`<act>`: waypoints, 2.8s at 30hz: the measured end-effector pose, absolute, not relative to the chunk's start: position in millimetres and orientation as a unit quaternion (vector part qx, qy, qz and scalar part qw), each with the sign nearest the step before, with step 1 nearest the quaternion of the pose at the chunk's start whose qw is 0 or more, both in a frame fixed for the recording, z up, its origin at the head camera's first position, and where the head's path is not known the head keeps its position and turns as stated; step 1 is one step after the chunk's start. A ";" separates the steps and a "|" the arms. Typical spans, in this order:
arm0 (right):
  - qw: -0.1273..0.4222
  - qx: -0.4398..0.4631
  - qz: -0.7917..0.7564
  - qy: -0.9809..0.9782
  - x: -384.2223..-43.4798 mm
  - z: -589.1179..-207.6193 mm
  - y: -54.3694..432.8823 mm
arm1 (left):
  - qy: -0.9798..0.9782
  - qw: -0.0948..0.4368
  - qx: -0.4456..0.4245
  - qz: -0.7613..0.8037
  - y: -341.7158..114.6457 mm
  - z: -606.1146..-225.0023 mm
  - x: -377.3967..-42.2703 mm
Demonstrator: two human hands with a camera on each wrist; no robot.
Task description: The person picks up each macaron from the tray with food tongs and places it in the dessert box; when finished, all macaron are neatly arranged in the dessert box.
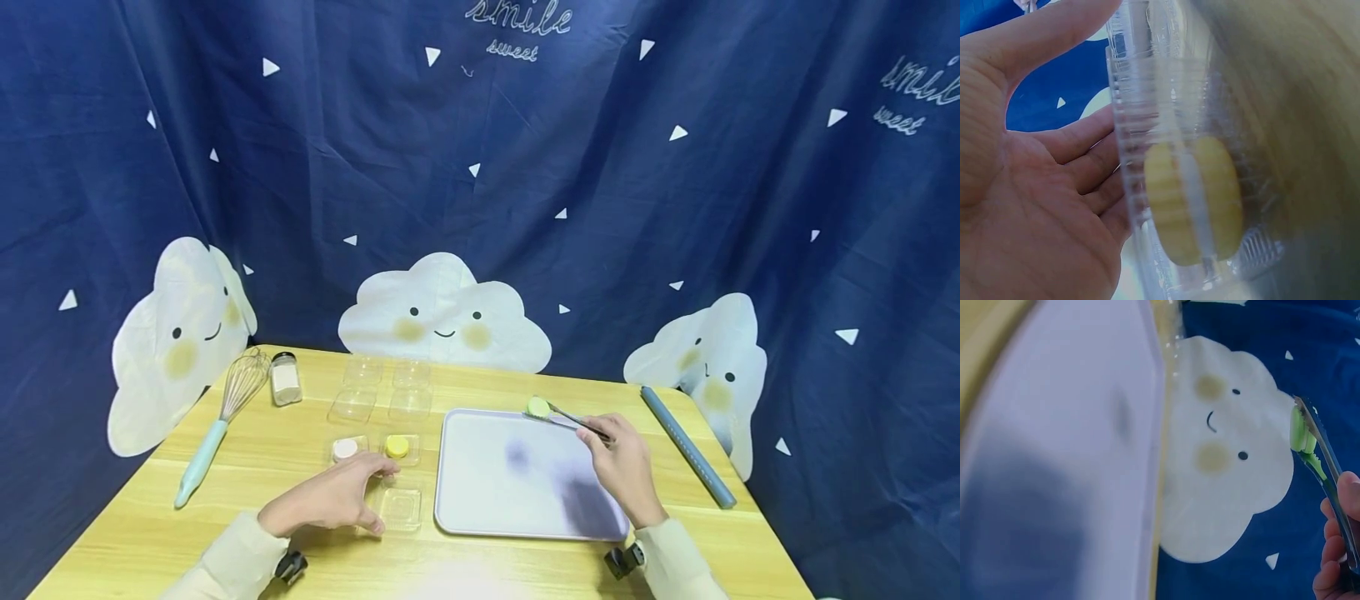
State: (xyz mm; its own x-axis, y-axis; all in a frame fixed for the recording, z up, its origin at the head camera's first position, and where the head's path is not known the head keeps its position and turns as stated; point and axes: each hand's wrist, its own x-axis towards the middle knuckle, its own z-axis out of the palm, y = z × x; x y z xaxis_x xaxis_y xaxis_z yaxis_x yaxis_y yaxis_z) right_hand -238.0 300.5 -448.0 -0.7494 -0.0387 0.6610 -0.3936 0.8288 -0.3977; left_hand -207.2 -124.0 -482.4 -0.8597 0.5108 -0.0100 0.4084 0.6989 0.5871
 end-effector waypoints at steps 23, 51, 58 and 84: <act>0.302 0.262 0.339 -0.852 -257.7 -420.9 199.8 | 0.917 0.092 0.247 0.298 -125.6 -483.2 -208.6; 0.126 0.436 0.261 -0.852 -233.9 -480.5 155.9 | 0.918 0.089 0.248 0.297 -124.9 -481.7 -206.6; 0.136 0.461 0.230 -0.846 -233.9 -487.1 153.0 | 0.919 0.091 0.244 0.297 -124.6 -481.3 -206.3; 0.087 0.484 0.134 -0.860 -236.9 -472.2 153.0 | 0.921 0.084 0.250 0.287 -125.0 -483.8 -209.6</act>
State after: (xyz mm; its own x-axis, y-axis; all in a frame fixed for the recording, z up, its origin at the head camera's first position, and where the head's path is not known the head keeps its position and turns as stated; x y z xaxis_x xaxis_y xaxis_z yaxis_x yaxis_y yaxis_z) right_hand -236.9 153.0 -472.2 -0.5163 -0.8099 0.2785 -0.8562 0.4955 -0.1462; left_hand -209.6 -125.0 -483.8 -0.8615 0.5077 -0.0108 0.4115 0.7103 0.5711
